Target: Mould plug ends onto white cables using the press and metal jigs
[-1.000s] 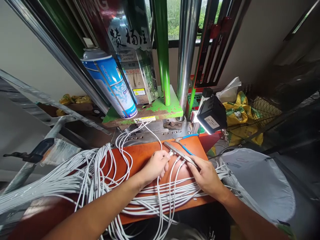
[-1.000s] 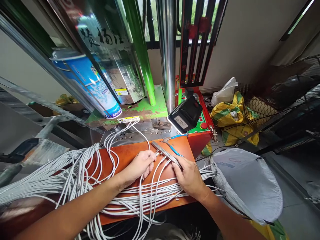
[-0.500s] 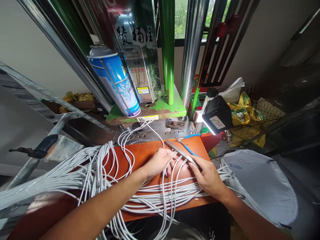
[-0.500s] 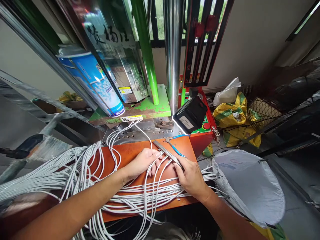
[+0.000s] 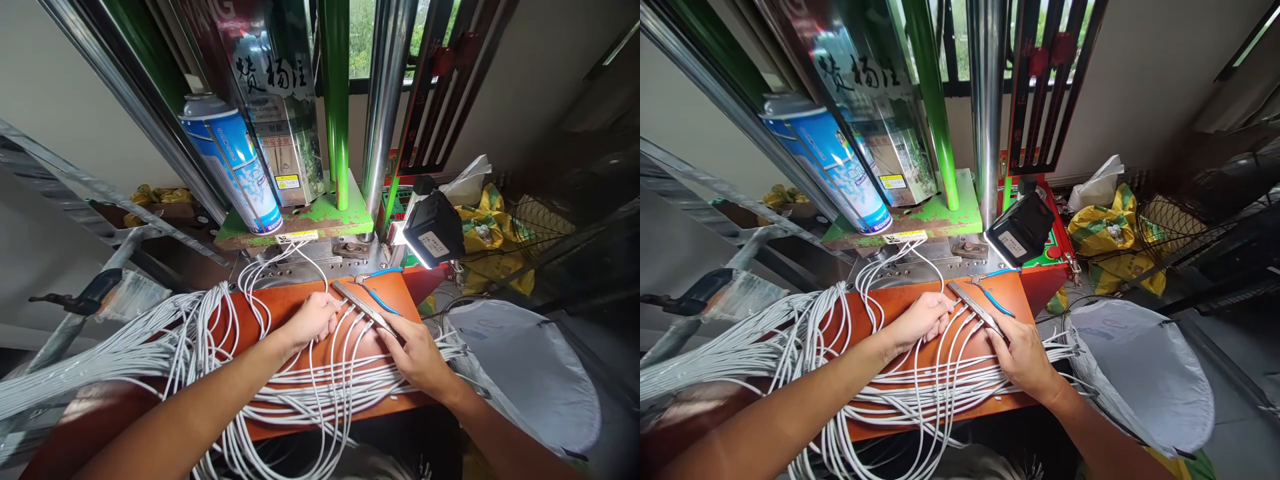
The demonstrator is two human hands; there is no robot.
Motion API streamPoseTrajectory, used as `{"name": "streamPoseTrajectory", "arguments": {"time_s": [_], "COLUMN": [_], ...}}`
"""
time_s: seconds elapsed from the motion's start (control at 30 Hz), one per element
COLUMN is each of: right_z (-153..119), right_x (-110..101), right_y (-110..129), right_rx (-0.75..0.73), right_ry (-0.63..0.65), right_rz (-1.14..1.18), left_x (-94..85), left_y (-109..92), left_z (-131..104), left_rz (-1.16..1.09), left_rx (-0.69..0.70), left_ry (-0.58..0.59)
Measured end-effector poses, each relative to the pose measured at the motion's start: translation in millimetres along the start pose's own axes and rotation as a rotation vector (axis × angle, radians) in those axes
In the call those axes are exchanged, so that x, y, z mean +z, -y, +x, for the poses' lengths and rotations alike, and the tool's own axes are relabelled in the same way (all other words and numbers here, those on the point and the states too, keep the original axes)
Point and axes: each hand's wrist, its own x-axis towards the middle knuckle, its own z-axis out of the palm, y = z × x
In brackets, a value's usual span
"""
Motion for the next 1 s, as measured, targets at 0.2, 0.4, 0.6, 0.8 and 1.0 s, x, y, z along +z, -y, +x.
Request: {"name": "streamPoseTrajectory", "arguments": {"time_s": [0.2, 0.4, 0.6, 0.8, 1.0], "right_z": [0.7, 0.7, 1.0, 4.9, 2.6], "right_x": [-1.4, 4.0, -0.2, -5.6, 4.0], "right_y": [0.4, 1.3, 6.1, 6.8, 9.2], "right_rx": [-0.059, 0.01, -0.004, -0.106, -0.092], "right_ry": [0.035, 0.0, 0.016, 0.09, 0.037], "right_rz": [0.019, -0.042, -0.076, -0.077, -0.162], "left_x": [4.7, 18.0, 31.7, 29.2, 35.2], "left_y": [-2.1, -7.4, -4.6, -4.6, -14.7], "left_z": [-1.6, -31.9, -40.4, -31.0, -48.0], "left_rz": [0.193, 0.803, 1.2, 1.164, 1.182], "left_rx": [0.097, 0.386, 0.332, 0.327, 0.383], "left_ry": [-0.094, -0.339, -0.227, -0.218, -0.287]}}
